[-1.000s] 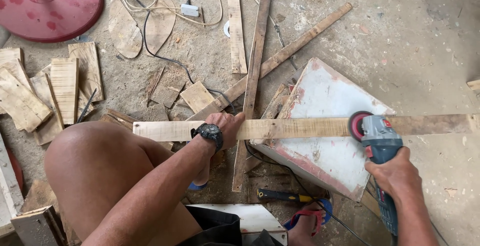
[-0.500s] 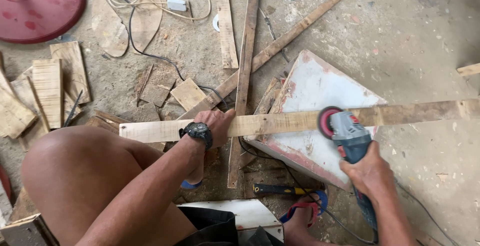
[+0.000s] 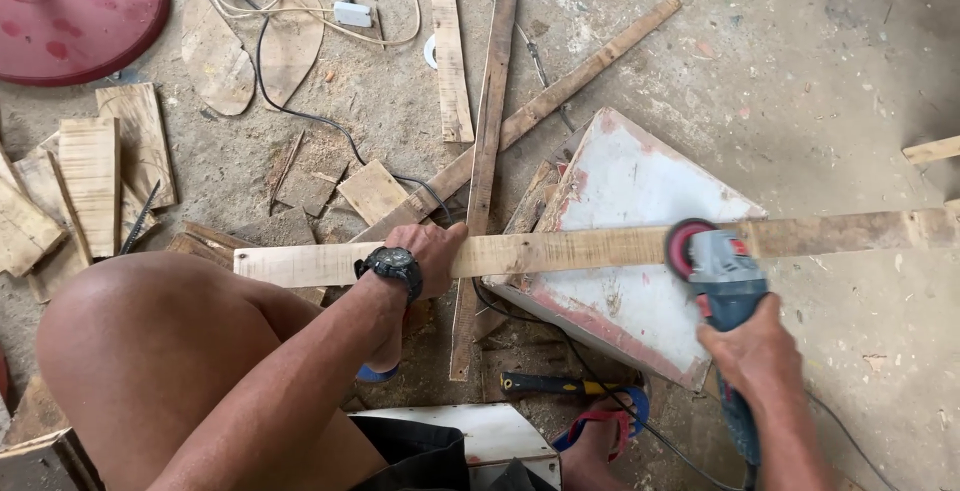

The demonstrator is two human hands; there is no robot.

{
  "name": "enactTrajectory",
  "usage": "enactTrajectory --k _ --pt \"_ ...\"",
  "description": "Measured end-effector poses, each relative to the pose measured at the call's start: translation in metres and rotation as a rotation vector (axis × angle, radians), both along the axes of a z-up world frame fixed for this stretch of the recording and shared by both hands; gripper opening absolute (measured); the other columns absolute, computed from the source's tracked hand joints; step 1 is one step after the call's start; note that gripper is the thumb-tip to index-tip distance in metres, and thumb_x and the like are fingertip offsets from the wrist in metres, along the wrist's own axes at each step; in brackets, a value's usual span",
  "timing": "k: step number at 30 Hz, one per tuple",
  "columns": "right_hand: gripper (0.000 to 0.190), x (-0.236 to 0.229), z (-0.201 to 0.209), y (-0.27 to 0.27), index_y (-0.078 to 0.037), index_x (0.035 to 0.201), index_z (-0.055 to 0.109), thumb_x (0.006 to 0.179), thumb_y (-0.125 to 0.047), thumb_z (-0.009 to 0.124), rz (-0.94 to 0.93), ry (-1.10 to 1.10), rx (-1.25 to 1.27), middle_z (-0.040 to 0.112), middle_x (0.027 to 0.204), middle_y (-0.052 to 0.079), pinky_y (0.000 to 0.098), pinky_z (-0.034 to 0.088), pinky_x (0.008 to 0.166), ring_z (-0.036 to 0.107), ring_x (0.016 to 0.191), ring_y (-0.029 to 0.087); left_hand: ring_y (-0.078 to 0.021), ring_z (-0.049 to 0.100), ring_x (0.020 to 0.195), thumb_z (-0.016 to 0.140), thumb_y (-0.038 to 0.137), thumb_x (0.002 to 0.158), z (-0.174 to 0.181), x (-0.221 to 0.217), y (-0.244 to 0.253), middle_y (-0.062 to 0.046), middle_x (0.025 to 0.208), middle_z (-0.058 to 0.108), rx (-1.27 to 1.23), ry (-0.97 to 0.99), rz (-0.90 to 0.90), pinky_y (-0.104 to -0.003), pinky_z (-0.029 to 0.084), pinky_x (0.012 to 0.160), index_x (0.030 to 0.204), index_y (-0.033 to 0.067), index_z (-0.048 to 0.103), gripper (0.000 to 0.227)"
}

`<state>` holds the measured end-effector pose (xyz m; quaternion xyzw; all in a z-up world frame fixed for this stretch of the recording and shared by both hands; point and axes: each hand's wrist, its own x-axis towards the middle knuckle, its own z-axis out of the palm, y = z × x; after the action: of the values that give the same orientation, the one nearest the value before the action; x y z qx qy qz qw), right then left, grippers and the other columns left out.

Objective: Using a power angle grinder with a sanding attachment to smooth the surface of a wooden plank on the floor.

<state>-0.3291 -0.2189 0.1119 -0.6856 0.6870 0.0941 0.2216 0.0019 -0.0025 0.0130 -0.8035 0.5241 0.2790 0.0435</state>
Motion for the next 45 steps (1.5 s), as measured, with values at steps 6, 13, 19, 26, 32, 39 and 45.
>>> enactTrajectory --k 6,13,19,26,32,39,45 --pt "0.071 -0.007 -0.011 0.008 -0.001 0.137 0.040 0.083 -0.025 0.079 0.177 0.094 -0.020 0.069 0.094 0.020 0.0425 0.060 0.057 0.072 0.066 0.034 -0.0198 0.064 0.057 0.068 0.014 0.091 0.000 0.002 0.000 -0.003 0.080 0.069 0.001 0.004 -0.013 -0.032 0.055 0.049 0.112 0.0135 0.051 0.027" --pt "0.064 -0.039 -0.014 -0.031 0.001 0.131 0.044 0.083 -0.023 0.079 0.012 0.089 -0.107 0.069 0.091 0.022 0.0494 0.060 0.068 0.073 0.069 0.039 -0.0195 0.065 0.059 0.068 0.017 0.093 0.001 0.001 0.000 -0.004 0.082 0.070 0.021 -0.009 -0.011 -0.032 0.055 0.050 0.114 0.0133 0.053 0.026" --pt "0.067 -0.015 -0.006 -0.004 0.001 0.136 0.037 0.088 -0.014 0.081 -0.026 -0.006 -0.013 0.064 0.093 0.024 0.0490 0.061 0.058 0.068 0.065 0.038 -0.0206 0.066 0.062 0.062 0.013 0.095 0.008 0.000 0.001 -0.004 0.085 0.070 0.033 0.014 0.007 -0.033 0.057 0.055 0.117 0.0139 0.051 0.024" --pt "0.074 0.014 -0.012 0.011 0.002 0.135 0.041 0.078 -0.021 0.082 0.288 0.039 0.012 0.068 0.099 0.020 0.0412 0.063 0.059 0.073 0.072 0.033 -0.0185 0.063 0.059 0.066 0.011 0.092 -0.019 0.002 0.001 -0.003 0.081 0.068 0.017 -0.003 0.000 -0.031 0.054 0.050 0.112 0.0136 0.052 0.024" --pt "0.074 0.000 0.005 -0.047 -0.002 0.142 0.035 0.086 -0.012 0.082 -0.011 0.021 -0.004 0.065 0.099 0.024 0.0516 0.060 0.063 0.069 0.069 0.039 -0.0190 0.064 0.058 0.064 0.014 0.095 -0.012 0.001 0.001 -0.005 0.081 0.069 -0.012 -0.012 0.026 -0.032 0.056 0.047 0.111 0.0144 0.051 0.021" --pt "0.066 -0.017 0.004 -0.069 0.002 0.135 0.044 0.085 -0.020 0.080 -0.030 0.079 -0.101 0.070 0.096 0.028 0.0535 0.058 0.068 0.072 0.073 0.043 -0.0206 0.066 0.061 0.060 0.014 0.097 -0.005 0.000 0.002 -0.006 0.083 0.070 -0.012 0.032 0.040 -0.034 0.059 0.050 0.109 0.0137 0.051 0.015" --pt "0.071 0.020 0.004 -0.029 -0.001 0.139 0.037 0.086 -0.019 0.081 0.169 0.156 -0.014 0.068 0.099 0.021 0.0447 0.062 0.060 0.072 0.069 0.034 -0.0195 0.066 0.060 0.060 0.011 0.096 -0.008 0.000 0.001 -0.007 0.086 0.070 0.001 0.022 0.034 -0.032 0.058 0.046 0.112 0.0126 0.052 0.018"
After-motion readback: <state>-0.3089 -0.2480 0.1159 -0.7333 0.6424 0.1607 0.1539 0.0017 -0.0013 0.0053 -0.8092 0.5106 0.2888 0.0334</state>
